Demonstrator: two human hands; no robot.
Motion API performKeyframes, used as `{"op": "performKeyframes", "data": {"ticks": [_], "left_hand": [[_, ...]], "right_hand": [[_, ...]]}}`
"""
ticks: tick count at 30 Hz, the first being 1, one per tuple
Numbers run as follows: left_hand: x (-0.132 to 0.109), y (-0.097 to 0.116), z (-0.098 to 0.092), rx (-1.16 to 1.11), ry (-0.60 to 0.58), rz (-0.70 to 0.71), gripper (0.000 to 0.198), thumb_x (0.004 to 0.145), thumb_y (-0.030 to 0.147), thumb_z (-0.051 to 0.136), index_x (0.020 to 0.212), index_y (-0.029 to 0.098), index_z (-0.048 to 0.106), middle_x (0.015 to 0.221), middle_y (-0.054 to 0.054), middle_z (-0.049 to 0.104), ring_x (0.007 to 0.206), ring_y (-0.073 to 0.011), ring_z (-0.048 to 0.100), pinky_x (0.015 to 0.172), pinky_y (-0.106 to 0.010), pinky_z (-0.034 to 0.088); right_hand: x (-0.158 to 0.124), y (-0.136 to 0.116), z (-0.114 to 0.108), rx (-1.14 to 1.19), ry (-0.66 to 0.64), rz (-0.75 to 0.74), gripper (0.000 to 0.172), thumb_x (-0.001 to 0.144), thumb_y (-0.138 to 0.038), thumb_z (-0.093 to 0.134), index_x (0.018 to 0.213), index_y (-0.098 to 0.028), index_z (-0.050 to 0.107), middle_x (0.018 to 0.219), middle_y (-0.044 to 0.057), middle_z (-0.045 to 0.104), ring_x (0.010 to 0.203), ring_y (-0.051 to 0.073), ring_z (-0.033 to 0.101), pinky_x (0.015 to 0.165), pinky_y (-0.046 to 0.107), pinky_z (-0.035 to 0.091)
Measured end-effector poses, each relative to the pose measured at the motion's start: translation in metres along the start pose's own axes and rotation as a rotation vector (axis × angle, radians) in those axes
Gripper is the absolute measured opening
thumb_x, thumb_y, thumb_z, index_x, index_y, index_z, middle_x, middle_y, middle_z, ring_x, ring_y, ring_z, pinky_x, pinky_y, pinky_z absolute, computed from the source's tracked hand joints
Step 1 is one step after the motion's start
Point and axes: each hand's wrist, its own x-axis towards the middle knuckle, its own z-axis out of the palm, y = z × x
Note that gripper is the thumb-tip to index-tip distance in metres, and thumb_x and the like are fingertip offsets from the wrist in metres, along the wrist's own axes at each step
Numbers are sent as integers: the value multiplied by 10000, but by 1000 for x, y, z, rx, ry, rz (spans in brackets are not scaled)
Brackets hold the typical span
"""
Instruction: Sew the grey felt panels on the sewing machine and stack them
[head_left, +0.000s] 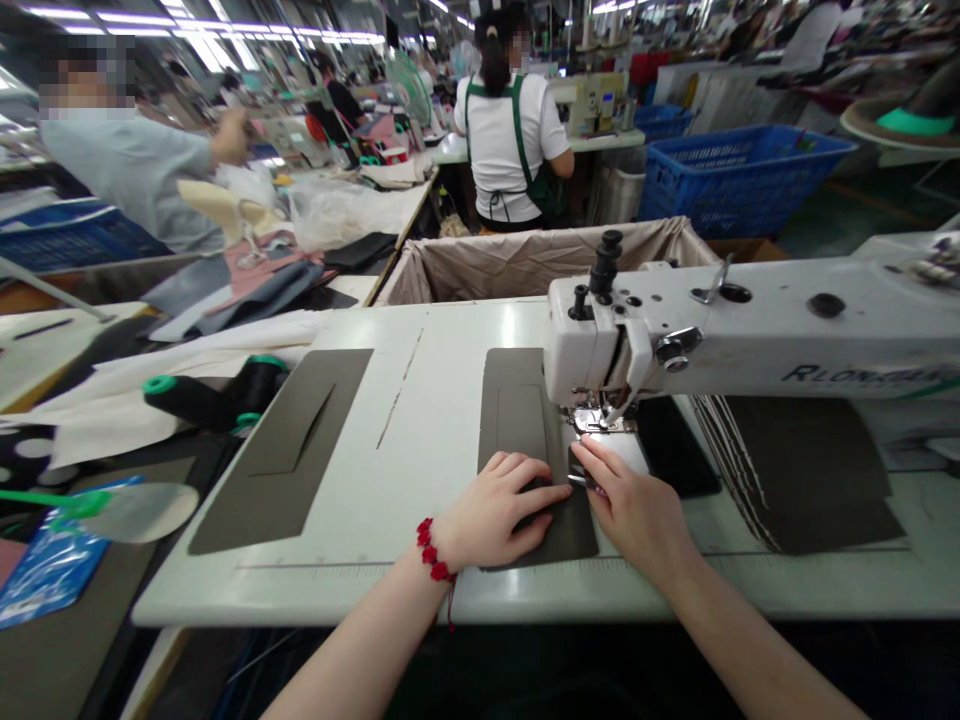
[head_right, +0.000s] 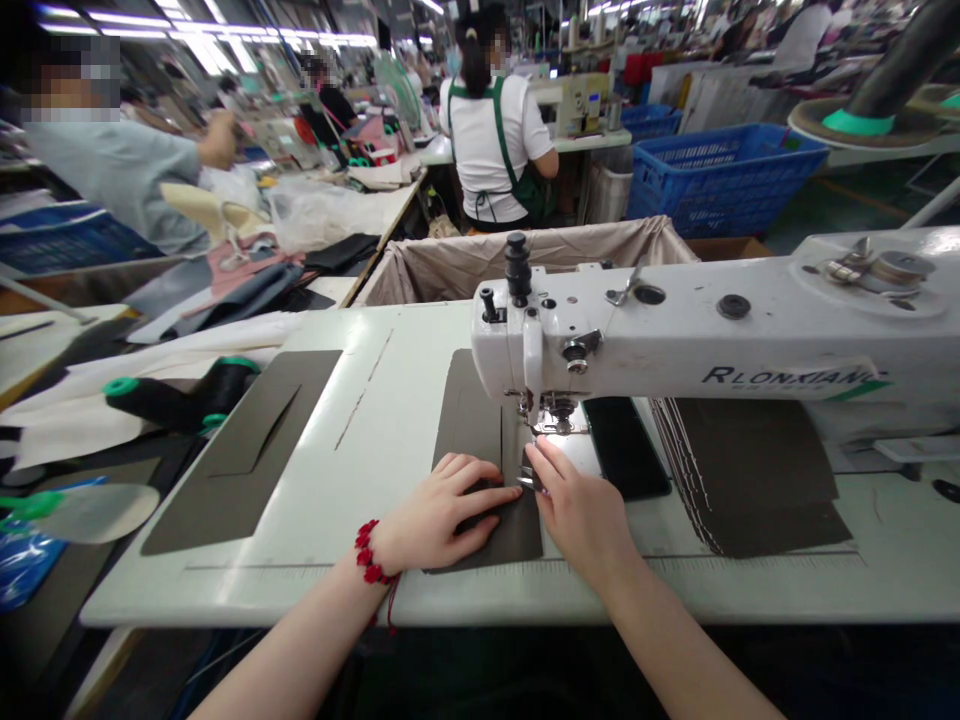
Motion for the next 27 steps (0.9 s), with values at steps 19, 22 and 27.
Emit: {"op": "performKeyframes", "data": {"ticks": [19, 22, 27], "left_hand": [[-1, -6, 2, -29, 127, -117, 409, 930, 268, 459, 1336, 269, 505, 1343, -36, 551, 1230, -226, 492, 1047, -420, 387], [-1, -9, 6, -13, 115, -124, 440, 921, 278, 483, 1361, 271, 483, 1401, -27, 508, 1301, -234, 439, 1089, -435, 356], [1, -12, 10, 32, 91, -136, 511, 926, 305, 491, 1426, 265, 394, 1483, -12, 414, 1384, -216, 344, 1168, -438, 251]], "right_hand": [[0, 0, 1, 4, 8, -3, 520, 896, -188, 420, 1408, -281, 429, 1467, 4, 442, 939, 169, 673, 675, 293, 555], [0, 0, 1, 1, 14, 0, 526, 894, -195, 427, 1412, -284, 426, 1461, 10, 449, 925, 171, 676, 667, 292, 555], [0, 1, 2, 9, 17, -10, 539, 884, -169, 433, 1410, -286, 422, 1473, -12, 432, 970, 168, 665, 671, 281, 548]]}}
